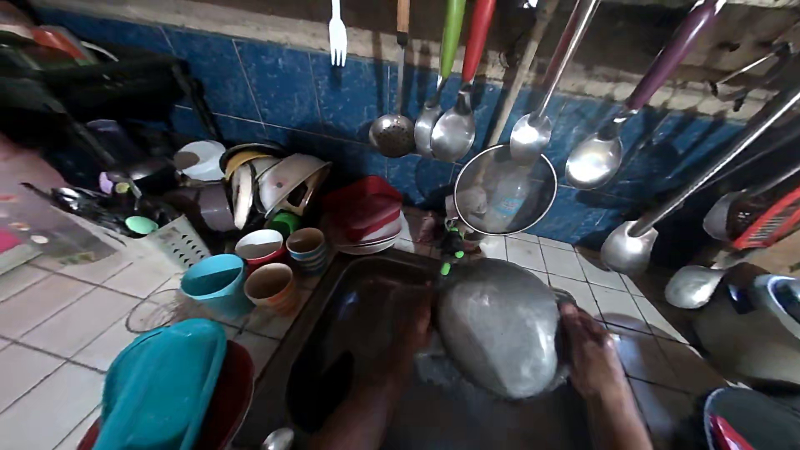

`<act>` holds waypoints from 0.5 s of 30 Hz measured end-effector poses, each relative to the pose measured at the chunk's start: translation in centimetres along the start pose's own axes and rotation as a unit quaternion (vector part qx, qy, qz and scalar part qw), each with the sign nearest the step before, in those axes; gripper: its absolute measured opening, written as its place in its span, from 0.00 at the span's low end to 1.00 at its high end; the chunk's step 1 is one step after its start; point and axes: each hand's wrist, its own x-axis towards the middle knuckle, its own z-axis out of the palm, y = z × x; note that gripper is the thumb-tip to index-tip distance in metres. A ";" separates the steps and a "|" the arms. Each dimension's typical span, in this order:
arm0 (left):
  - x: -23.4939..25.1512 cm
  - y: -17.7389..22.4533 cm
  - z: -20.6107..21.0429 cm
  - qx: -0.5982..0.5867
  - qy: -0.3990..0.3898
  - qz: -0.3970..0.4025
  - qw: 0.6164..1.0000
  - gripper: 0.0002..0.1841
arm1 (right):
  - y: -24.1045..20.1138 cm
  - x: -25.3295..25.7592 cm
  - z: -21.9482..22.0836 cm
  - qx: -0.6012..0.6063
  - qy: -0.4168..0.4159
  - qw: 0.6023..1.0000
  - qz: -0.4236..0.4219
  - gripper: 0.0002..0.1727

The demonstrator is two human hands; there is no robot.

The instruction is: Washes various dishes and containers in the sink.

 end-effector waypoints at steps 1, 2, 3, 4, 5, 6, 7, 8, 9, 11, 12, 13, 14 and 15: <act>-0.5 0.0 0.9 -0.078 -0.032 -0.051 0.995 0.27 | -1.5 -0.2 -0.7 -0.067 -0.034 0.996 -0.050 0.14; -1.1 0.1 1.6 -0.132 -0.058 -0.091 0.985 0.27 | -2.7 -0.6 -1.1 -0.131 -0.069 0.983 -0.105 0.14; -1.7 0.3 2.0 -0.174 -0.082 -0.116 0.974 0.29 | -3.5 -1.1 -1.1 -0.187 -0.103 0.962 -0.172 0.16; -2.1 0.5 2.1 -0.206 -0.101 -0.131 0.964 0.30 | -3.6 -1.5 -0.9 -0.234 -0.133 0.929 -0.253 0.17; -2.3 0.6 1.7 -0.228 -0.116 -0.141 0.956 0.30 | -3.1 -1.9 -0.5 -0.271 -0.159 0.886 -0.342 0.17; -2.2 0.6 1.0 -0.248 -0.130 -0.147 0.949 0.29 | -2.4 -2.2 0.2 -0.300 -0.184 0.836 -0.422 0.17; -2.2 0.7 0.1 -0.245 -0.137 -0.147 0.948 0.24 | -1.5 -2.6 1.2 -0.323 -0.199 0.785 -0.490 0.17; -2.3 0.9 -1.0 -0.223 -0.129 -0.150 0.955 0.18 | -0.3 -2.9 2.2 -0.337 -0.213 0.744 -0.537 0.17; -2.7 1.4 -2.0 -0.177 -0.113 -0.154 0.966 0.12 | 0.8 -3.2 3.1 -0.343 -0.239 0.724 -0.548 0.17; -3.6 2.8 -3.5 -0.068 -0.075 -0.167 0.981 0.06 | 2.3 -3.0 4.3 -0.348 -0.349 0.757 -0.429 0.19; -4.0 3.3 -4.0 -0.020 -0.052 -0.165 0.985 0.08 | 2.7 -2.1 4.8 -0.348 -0.420 0.785 -0.292 0.20; -4.5 3.4 -4.2 0.015 -0.030 -0.151 0.988 0.15 | 3.5 -0.7 5.7 -0.354 -0.453 0.801 -0.167 0.22; -5.1 3.5 -4.3 0.041 -0.008 -0.131 0.990 0.22 | 4.8 0.8 6.9 -0.370 -0.438 0.813 -0.098 0.22; -5.8 3.6 -4.3 0.061 0.004 -0.111 0.992 0.28 | 6.2 2.0 8.2 -0.401 -0.394 0.823 -0.079 0.23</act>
